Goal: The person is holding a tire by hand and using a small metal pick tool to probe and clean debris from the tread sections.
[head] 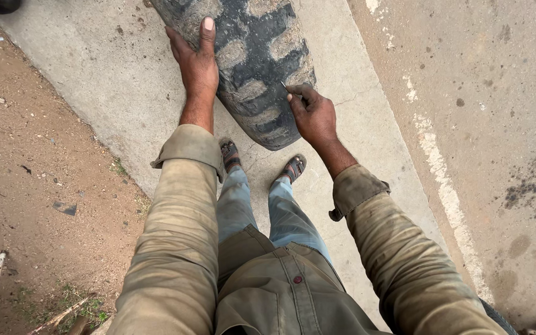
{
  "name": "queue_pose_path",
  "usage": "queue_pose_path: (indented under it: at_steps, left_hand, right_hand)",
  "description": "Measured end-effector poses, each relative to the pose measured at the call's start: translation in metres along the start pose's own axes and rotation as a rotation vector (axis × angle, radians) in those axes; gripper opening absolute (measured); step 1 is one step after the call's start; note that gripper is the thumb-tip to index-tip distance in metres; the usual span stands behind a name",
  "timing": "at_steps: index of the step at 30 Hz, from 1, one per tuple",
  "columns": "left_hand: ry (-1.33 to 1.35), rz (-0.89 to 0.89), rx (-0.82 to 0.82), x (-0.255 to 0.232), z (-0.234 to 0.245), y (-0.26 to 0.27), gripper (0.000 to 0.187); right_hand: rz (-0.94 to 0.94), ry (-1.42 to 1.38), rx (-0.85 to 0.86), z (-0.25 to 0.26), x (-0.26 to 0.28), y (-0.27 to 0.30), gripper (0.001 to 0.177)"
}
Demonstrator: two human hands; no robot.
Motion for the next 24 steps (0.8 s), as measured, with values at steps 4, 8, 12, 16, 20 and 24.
queue_pose_path:
  at_steps: [4, 8, 12, 16, 20, 24]
  left_hand:
    - [0.05, -0.005, 0.008, 0.004, 0.01, -0.03, 0.125]
    - [0.136, 0.01, 0.021, 0.003, 0.022, -0.057, 0.129]
    - [0.308, 0.004, 0.074, -0.002, 0.031, -0.083, 0.129]
    - [0.366, -0.102, 0.092, -0.001, 0.036, -0.113, 0.117]
    - [0.423, -0.126, 0.105, 0.009, 0.041, -0.142, 0.109]
    - [0.47, -0.15, 0.113, 0.012, 0.04, -0.166, 0.1]
  right_hand:
    - [0.005, -0.028, 0.001, -0.008, -0.016, 0.007, 0.026]
    - [-0.103, 0.0, 0.042, -0.018, -0.028, 0.009, 0.027]
    - [-0.05, -0.015, -0.004, -0.023, -0.024, 0.005, 0.026]
    - [-0.081, 0.058, -0.015, -0.031, -0.015, -0.006, 0.025]
    - [0.061, 0.072, -0.103, -0.035, 0.009, -0.019, 0.023]
    - [-0.026, 0.185, -0.041, -0.041, 0.027, -0.029, 0.024]
Point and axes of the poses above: each hand's wrist, its own y-axis away from the middle knuckle, its own z-axis out of the back of the hand, x = y × z, the point moved 3 cm from there along -y, towards the middle knuckle, and after that the axes turned 5 degrees about -x, right-handed, at the moved point
